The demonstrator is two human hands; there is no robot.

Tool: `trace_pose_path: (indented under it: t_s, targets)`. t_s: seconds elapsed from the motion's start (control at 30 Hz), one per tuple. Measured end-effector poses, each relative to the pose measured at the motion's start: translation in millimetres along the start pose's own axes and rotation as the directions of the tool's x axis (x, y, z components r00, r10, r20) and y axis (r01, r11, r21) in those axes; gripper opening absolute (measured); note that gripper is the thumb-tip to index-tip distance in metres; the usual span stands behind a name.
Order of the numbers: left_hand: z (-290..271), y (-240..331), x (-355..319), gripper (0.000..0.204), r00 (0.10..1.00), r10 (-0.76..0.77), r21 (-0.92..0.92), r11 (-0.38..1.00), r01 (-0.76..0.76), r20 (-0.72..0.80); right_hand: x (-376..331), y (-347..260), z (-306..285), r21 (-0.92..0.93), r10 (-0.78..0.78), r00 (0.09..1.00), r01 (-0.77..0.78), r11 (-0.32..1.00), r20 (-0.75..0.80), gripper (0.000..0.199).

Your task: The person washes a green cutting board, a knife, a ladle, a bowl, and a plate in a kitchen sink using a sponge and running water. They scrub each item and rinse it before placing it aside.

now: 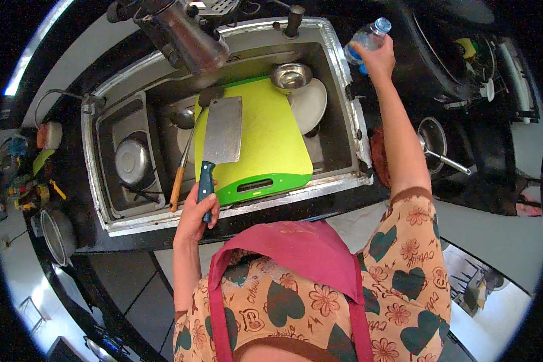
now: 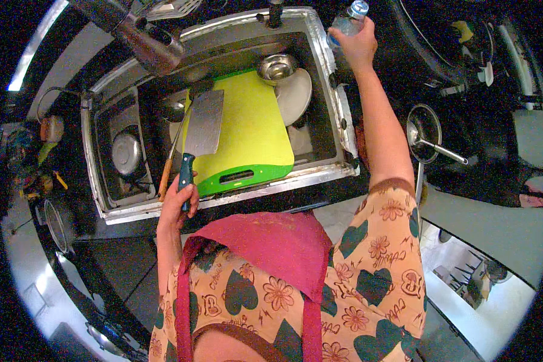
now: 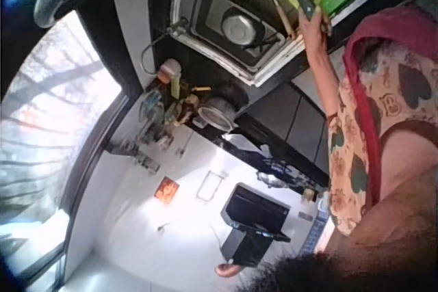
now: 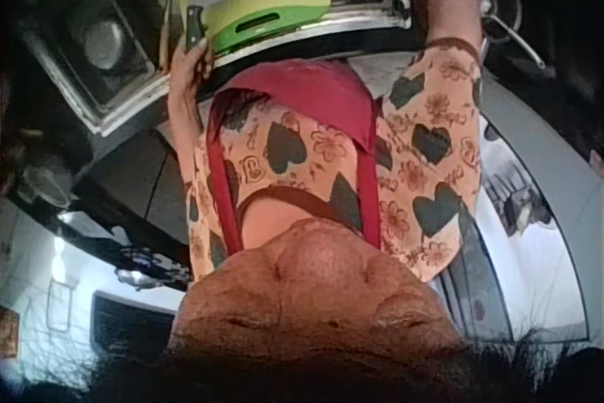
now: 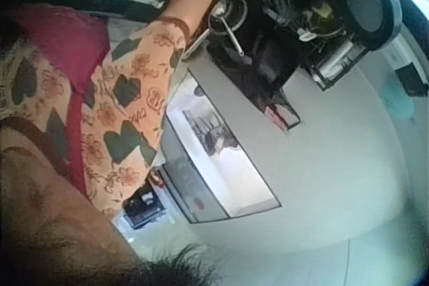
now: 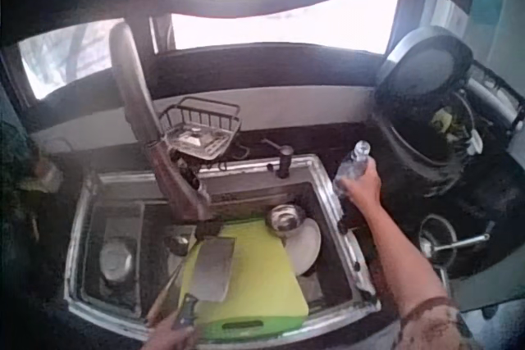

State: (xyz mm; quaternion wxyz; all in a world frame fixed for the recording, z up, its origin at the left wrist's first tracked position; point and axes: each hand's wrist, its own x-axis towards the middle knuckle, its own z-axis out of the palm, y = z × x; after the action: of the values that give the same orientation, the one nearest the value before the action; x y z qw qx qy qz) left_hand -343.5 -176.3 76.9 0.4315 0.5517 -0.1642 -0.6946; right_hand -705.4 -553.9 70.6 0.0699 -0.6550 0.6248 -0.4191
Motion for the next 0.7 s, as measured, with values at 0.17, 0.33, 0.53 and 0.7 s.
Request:
trace_pose_path:
  t_s: [0.17,0.33,0.53,0.7]
  targets:
    - [19.0,-7.3,-10.1,0.042,0.996,-0.013,0.006,1.000,0.013,-0.084,27.0,37.6,32.5,-0.009,0.091,0.995,-0.091,0.996,-0.029,0.084]
    - [32.4,-12.7,-3.7,0.037,0.994,0.006,-0.092,0.996,-0.016,-0.110,12.6,49.2,8.2,-0.105,0.104,0.985,-0.090,0.990,0.139,0.088]
    - [33.9,-2.2,10.3,0.029,0.985,-0.149,-0.144,0.980,0.135,-0.088,-139.6,-2.8,-138.9,-0.224,-0.295,0.859,0.412,0.883,0.418,0.042]
    - [34.8,6.1,12.1,0.028,0.986,-0.167,-0.042,0.985,0.166,-0.017,-231.9,40.1,-155.3,-0.622,-0.060,0.885,0.372,0.689,0.462,0.043]
